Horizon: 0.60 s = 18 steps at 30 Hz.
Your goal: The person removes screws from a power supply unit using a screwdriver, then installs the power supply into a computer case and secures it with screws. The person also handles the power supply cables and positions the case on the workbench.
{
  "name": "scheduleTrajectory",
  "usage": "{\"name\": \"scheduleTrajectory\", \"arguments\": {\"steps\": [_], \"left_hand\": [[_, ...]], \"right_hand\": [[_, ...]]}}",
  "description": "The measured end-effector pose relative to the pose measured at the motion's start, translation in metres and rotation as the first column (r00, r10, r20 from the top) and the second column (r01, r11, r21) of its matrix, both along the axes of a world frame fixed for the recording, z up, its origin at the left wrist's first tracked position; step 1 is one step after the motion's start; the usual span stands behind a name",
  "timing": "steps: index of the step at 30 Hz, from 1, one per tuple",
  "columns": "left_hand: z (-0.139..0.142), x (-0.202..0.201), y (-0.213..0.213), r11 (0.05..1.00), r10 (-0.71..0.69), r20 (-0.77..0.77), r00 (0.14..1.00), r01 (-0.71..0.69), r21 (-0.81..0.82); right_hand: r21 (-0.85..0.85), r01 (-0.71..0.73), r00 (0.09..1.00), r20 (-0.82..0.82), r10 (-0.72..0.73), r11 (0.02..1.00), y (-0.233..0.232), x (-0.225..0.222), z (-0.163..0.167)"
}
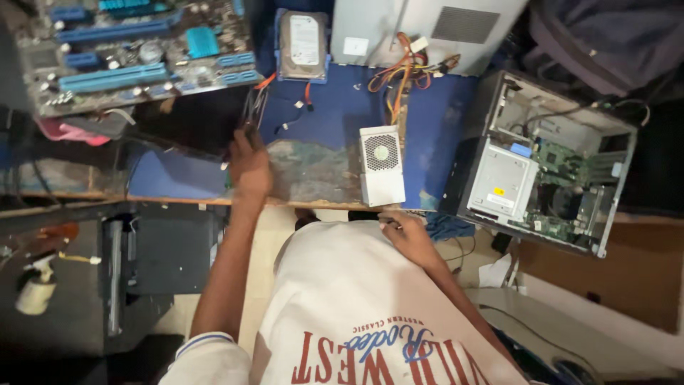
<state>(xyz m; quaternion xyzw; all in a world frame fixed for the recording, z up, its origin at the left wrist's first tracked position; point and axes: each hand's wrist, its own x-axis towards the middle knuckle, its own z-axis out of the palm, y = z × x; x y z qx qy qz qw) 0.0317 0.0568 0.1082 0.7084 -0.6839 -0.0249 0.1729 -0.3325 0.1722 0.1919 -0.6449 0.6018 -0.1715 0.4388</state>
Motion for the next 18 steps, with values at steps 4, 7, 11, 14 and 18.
{"name": "scheduleTrajectory", "arguments": {"steps": [4,7,11,14,18], "left_hand": [[0.010,0.001,-0.009,0.987,0.080,0.214,0.974,-0.107,0.121],[0.014,-0.006,-0.010,0.978,0.165,0.203,0.965,-0.187,0.095],[0.020,-0.012,-0.012,0.985,0.142,0.216,0.966,-0.160,0.069],[0.023,-0.020,-0.013,0.976,0.168,0.183,0.969,-0.190,0.110],[0.017,-0.053,0.000,0.989,0.105,0.185,0.977,-0.122,0.082]], "right_hand": [[0.094,0.018,0.999,0.035,-0.022,0.995,0.017,-0.003,-0.001],[0.136,0.071,0.997,0.034,-0.076,0.988,0.027,-0.011,0.000],[0.132,0.115,0.989,0.076,-0.126,0.985,0.035,-0.026,-0.003],[0.143,0.125,0.988,0.075,-0.136,0.982,0.035,-0.042,-0.006],[0.047,0.101,0.993,0.057,-0.104,0.994,0.026,-0.084,-0.002]]}}
